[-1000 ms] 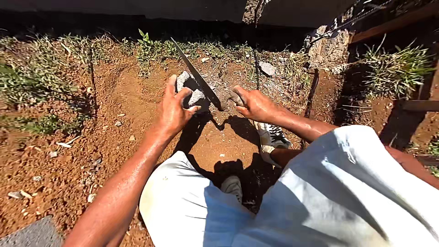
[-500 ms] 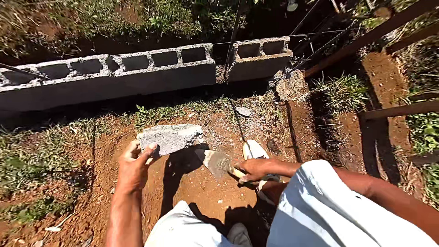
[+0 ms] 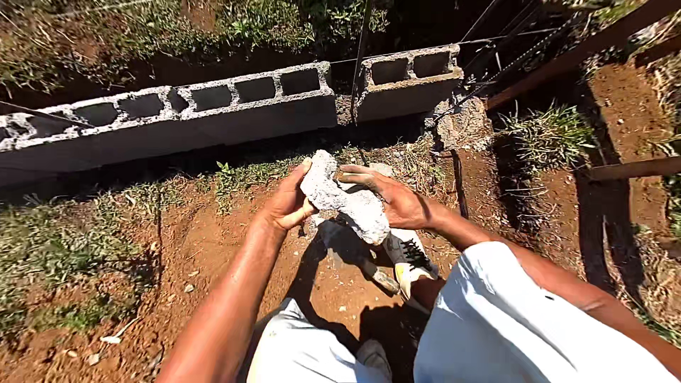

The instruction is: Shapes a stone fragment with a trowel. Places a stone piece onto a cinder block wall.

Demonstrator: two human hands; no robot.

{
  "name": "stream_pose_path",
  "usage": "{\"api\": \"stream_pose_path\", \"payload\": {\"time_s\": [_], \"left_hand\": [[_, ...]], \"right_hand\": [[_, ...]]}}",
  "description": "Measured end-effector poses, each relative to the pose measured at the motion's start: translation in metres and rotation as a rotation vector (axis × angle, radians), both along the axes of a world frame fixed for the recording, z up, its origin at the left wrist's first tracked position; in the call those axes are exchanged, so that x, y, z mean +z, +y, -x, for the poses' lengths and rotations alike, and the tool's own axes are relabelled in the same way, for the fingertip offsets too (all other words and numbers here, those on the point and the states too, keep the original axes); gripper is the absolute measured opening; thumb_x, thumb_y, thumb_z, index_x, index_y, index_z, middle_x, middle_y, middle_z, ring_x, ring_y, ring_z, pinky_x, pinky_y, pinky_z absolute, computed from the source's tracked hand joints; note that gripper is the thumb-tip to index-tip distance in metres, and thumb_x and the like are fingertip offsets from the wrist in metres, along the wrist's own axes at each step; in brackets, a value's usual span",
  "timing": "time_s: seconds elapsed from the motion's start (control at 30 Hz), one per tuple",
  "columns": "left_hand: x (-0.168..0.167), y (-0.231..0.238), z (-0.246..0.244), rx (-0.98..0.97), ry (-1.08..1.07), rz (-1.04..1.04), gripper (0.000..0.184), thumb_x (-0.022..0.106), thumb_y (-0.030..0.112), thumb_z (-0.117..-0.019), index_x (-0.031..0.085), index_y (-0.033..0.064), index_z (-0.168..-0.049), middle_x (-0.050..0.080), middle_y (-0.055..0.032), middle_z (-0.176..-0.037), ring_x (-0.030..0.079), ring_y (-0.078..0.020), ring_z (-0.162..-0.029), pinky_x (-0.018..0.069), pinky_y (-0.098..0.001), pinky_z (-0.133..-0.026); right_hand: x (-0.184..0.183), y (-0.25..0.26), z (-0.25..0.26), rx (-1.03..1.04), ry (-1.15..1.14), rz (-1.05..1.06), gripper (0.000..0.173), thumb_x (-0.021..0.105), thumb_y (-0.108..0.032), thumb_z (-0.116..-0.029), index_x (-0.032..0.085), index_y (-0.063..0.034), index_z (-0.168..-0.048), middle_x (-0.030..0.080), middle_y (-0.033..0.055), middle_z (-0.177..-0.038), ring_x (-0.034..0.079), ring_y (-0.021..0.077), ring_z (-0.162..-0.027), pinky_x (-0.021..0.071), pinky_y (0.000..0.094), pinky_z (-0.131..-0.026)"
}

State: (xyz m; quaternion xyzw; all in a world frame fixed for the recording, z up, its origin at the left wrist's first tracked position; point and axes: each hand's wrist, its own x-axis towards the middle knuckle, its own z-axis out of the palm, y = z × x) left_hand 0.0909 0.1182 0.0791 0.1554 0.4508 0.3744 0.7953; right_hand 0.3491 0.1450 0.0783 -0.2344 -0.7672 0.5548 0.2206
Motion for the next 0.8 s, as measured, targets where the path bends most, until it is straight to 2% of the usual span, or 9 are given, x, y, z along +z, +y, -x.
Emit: {"api": "stream_pose_path", "payload": {"time_s": [0.1, 0.2, 0.3, 0.4, 0.53, 0.6, 0.7, 0.77, 0.8], "left_hand": [[-0.016, 0.011, -0.018, -0.071, 0.010, 0.093, 0.053, 0.029, 0.055, -0.1082, 0.065, 0.0167, -0.106, 0.068, 0.0003, -0.084, 0.062, -0.0061, -0.064, 0.0515, -0.0203, -0.052], [-0.029, 0.013, -0.031, -0.103, -0.011, 0.183, 0.052, 0.030, 0.056, -0.1074, 0.064, 0.0180, -0.096, 0.065, 0.0010, -0.075, 0.057, -0.0057, -0.056, 0.0476, -0.0201, -0.047], [-0.039, 0.022, -0.042, -0.115, 0.007, 0.273, 0.051, 0.030, 0.057, -0.1068, 0.058, 0.0191, -0.087, 0.056, 0.0023, -0.065, 0.047, -0.0042, -0.047, 0.0411, -0.0193, -0.041], [-0.039, 0.042, -0.044, -0.076, 0.012, 0.267, 0.051, 0.027, 0.055, -0.1073, 0.056, 0.0199, -0.084, 0.056, 0.0023, -0.064, 0.048, -0.0050, -0.046, 0.0404, -0.0194, -0.040], [-0.018, 0.062, -0.058, 0.075, 0.128, 0.249, 0.062, 0.018, 0.067, -0.1041, 0.059, 0.0203, -0.101, 0.066, -0.0005, -0.080, 0.064, -0.0120, -0.069, 0.0547, -0.0301, -0.059], [-0.002, 0.065, -0.071, 0.185, 0.117, 0.180, 0.066, 0.015, 0.068, -0.1038, 0.060, 0.0189, -0.108, 0.069, -0.0014, -0.086, 0.068, -0.0150, -0.080, 0.0591, -0.0367, -0.069], [0.009, 0.056, -0.072, 0.245, 0.179, 0.009, 0.065, 0.017, 0.065, -0.1059, 0.055, 0.0181, -0.129, 0.070, -0.0021, -0.104, 0.069, -0.0151, -0.093, 0.0597, -0.0367, -0.080], [0.037, 0.043, -0.068, 0.173, 0.269, -0.079, 0.066, 0.016, 0.066, -0.1059, 0.051, 0.0226, -0.141, 0.069, -0.0017, -0.115, 0.068, -0.0138, -0.097, 0.0577, -0.0337, -0.083], [0.056, 0.040, -0.068, 0.103, 0.310, -0.101, 0.067, 0.015, 0.066, -0.1057, 0.046, 0.0245, -0.149, 0.068, -0.0033, -0.124, 0.068, -0.0164, -0.104, 0.0578, -0.0369, -0.088]], "right_hand": [[-0.014, -0.016, -0.009, -0.115, -0.194, -0.112, 0.078, 0.079, -0.010, -0.0770, 0.050, -0.0067, -0.149, 0.051, 0.0101, -0.154, 0.049, 0.0210, -0.142, 0.0423, 0.0406, -0.118], [-0.021, -0.025, -0.016, -0.294, -0.354, -0.105, 0.075, 0.083, -0.015, -0.0798, 0.051, -0.0088, -0.147, 0.063, 0.0131, -0.136, 0.064, 0.0257, -0.122, 0.0529, 0.0473, -0.104], [-0.015, -0.021, -0.012, -0.455, -0.467, -0.103, 0.085, 0.088, -0.042, -0.0768, 0.052, 0.0002, -0.141, 0.069, 0.0179, -0.118, 0.069, 0.0285, -0.108, 0.0570, 0.0496, -0.094], [-0.014, -0.006, 0.000, -0.501, -0.516, -0.161, 0.091, 0.089, -0.046, -0.0740, 0.050, 0.0040, -0.140, 0.068, 0.0204, -0.118, 0.069, 0.0312, -0.108, 0.0570, 0.0507, -0.093], [-0.010, 0.008, 0.005, -0.531, -0.470, -0.386, 0.082, 0.089, -0.045, -0.0717, 0.057, -0.0014, -0.134, 0.066, 0.0187, -0.124, 0.067, 0.0324, -0.113, 0.0570, 0.0490, -0.094], [-0.005, 0.016, 0.001, -0.567, -0.439, -0.489, 0.077, 0.089, -0.045, -0.0703, 0.061, -0.0037, -0.129, 0.067, 0.0180, -0.117, 0.067, 0.0330, -0.106, 0.0579, 0.0477, -0.088], [-0.006, 0.027, -0.005, -0.604, -0.439, -0.571, 0.071, 0.088, -0.034, -0.0670, 0.063, -0.0031, -0.126, 0.067, 0.0202, -0.110, 0.068, 0.0374, -0.098, 0.0577, 0.0502, -0.078], [-0.007, 0.034, -0.011, -0.600, -0.449, -0.590, 0.069, 0.085, -0.033, -0.0683, 0.065, -0.0005, -0.126, 0.069, 0.0217, -0.112, 0.068, 0.0394, -0.101, 0.0576, 0.0516, -0.078], [-0.007, 0.036, -0.014, -0.589, -0.462, -0.568, 0.071, 0.087, -0.033, -0.0681, 0.064, 0.0000, -0.126, 0.069, 0.0213, -0.115, 0.067, 0.0393, -0.103, 0.0574, 0.0519, -0.080]]}}
